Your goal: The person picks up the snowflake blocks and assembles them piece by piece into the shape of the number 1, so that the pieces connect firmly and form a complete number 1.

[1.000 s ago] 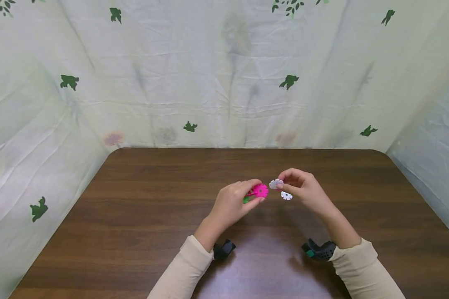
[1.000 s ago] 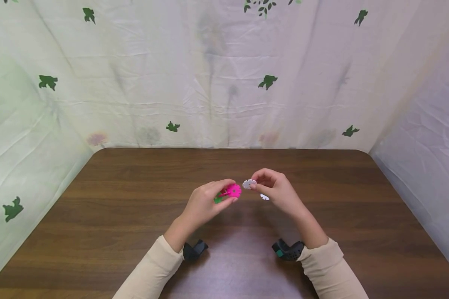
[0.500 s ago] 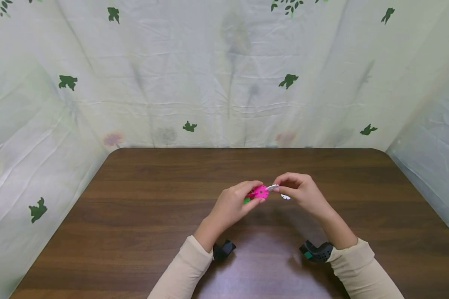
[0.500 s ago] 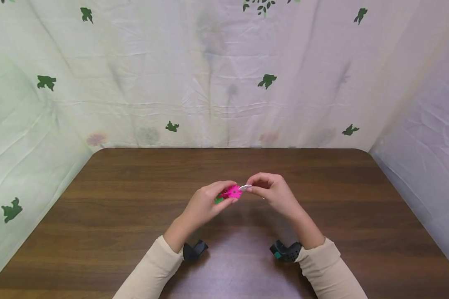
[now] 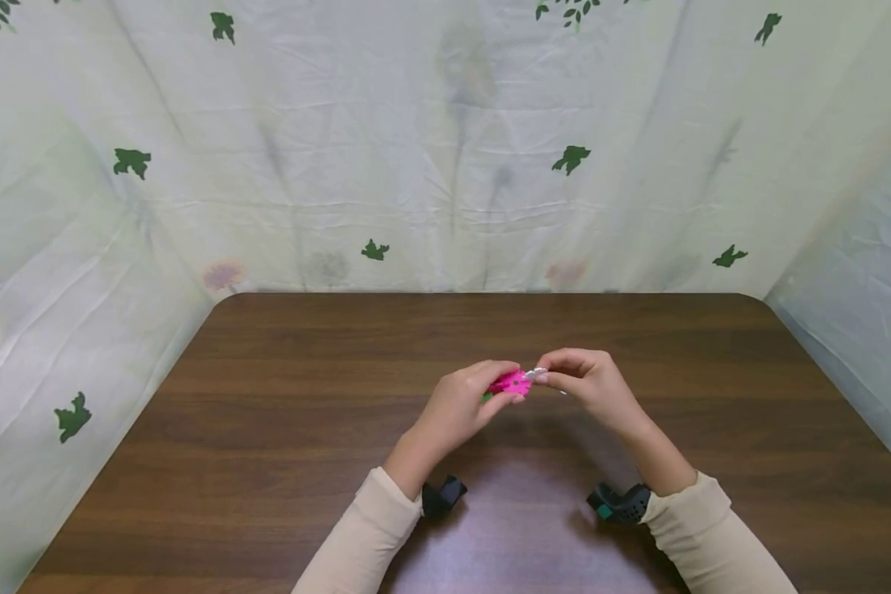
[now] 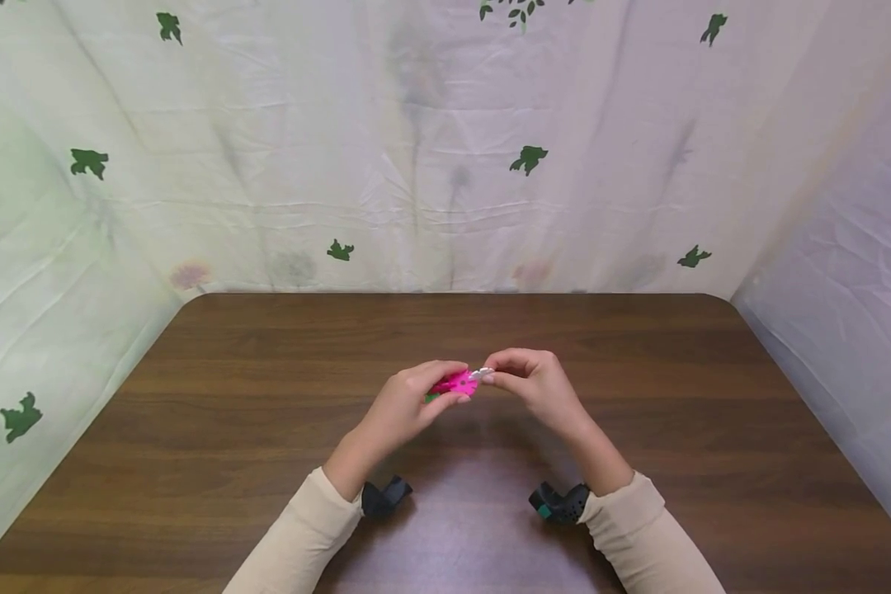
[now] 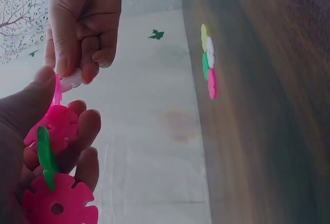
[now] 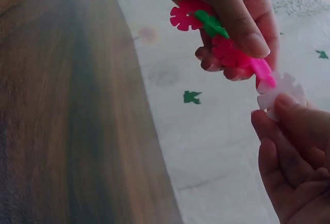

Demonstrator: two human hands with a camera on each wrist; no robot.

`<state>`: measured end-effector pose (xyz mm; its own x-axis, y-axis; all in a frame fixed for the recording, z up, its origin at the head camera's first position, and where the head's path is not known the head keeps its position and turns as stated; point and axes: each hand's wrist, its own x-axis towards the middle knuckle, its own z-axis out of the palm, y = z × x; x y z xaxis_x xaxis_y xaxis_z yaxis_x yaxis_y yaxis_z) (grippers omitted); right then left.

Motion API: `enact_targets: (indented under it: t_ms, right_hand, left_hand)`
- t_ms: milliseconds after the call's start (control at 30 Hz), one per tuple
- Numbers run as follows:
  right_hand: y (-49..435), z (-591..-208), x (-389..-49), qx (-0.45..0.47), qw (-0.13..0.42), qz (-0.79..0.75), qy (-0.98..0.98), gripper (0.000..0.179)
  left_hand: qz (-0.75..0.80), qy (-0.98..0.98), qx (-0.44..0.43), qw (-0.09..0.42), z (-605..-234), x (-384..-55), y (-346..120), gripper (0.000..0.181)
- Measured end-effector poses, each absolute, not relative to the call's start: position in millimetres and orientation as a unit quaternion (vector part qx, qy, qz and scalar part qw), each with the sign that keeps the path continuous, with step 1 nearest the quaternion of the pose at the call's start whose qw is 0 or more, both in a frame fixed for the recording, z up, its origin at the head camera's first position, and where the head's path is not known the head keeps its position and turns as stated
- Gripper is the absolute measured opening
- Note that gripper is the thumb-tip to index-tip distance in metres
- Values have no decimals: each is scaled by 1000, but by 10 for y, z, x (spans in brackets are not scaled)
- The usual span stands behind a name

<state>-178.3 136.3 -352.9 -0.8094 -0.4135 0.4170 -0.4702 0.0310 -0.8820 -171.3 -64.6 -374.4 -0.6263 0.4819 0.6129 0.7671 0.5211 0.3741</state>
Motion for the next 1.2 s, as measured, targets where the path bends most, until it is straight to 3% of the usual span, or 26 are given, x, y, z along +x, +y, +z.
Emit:
enact_targets:
  t_ms: [333, 633, 967, 1200]
  right_hand:
    - [1408, -3443, -1757, 282, 10, 584, -761, 17]
    - [1410, -3459, -1755, 287, 12, 588, -756, 12]
    - [1402, -3679, -1855, 238, -17, 635, -735, 14]
    - [1321, -3686, -1817, 195, -29, 648, -736, 19]
  left_hand:
    - [-298, -863, -352, 208, -3727, -1738, -682, 35]
    - [-288, -864, -362, 197, -3702, -1732, -689, 35]
    - [-251, -868, -363, 226, -3678, -1695, -657, 38]
    - [-224, -867, -349, 275, -3682, -1671, -599, 43]
